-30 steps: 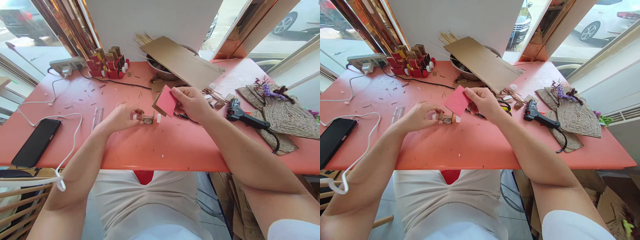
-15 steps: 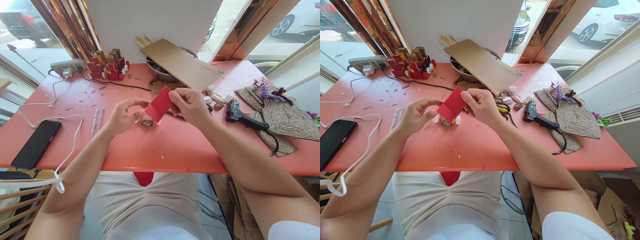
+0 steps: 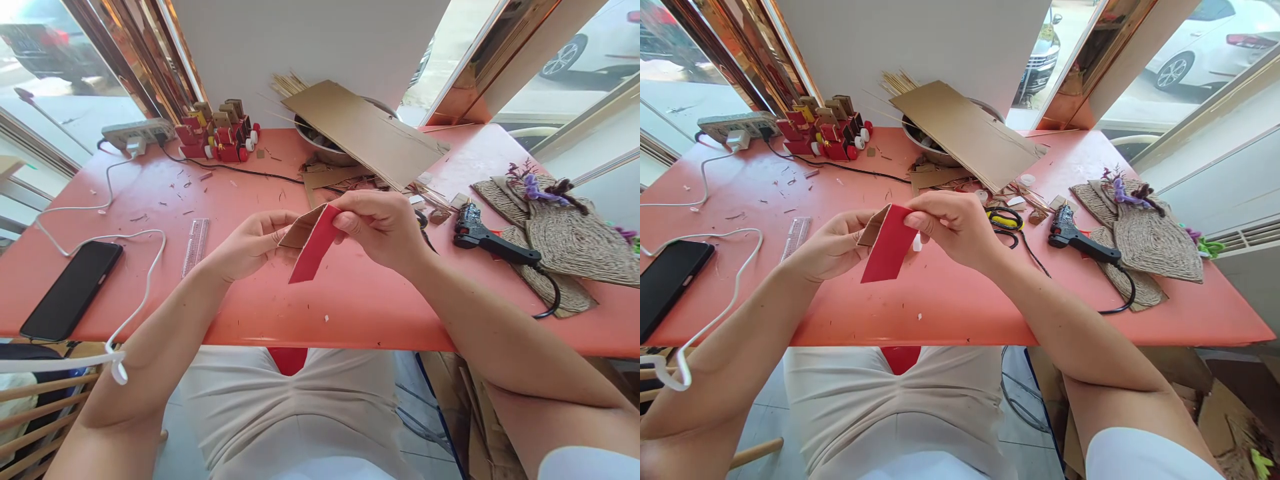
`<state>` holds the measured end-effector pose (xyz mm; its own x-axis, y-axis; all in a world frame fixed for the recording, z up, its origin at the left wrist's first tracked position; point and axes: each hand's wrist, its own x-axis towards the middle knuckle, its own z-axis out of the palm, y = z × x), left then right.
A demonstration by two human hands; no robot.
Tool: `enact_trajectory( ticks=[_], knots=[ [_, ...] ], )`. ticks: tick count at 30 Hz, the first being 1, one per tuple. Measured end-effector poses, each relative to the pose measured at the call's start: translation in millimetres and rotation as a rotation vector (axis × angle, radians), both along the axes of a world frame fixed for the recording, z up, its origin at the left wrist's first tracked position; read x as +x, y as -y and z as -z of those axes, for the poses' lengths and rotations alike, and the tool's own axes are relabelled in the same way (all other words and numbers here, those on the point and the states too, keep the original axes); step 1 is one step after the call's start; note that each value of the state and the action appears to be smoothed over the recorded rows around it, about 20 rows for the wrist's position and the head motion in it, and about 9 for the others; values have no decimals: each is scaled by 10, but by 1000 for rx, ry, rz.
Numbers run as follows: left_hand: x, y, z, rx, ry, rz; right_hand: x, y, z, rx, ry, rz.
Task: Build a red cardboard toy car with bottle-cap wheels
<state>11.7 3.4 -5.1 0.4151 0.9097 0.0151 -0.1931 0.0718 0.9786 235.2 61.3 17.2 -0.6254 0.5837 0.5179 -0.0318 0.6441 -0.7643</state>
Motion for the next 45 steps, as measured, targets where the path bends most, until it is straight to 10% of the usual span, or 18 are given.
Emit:
enact_trajectory(
  ticks=[10,17,45],
  knots=[
    [-58,18,-74,-17,-8,3,13,-30,25,-182,-28,-47],
    [0,9,-26,-9,122,-177,49,-62,21,-46,11,-23],
    [98,29,3,-79,145,-148,-19,65,47,-81,38,-78]
  ],
)
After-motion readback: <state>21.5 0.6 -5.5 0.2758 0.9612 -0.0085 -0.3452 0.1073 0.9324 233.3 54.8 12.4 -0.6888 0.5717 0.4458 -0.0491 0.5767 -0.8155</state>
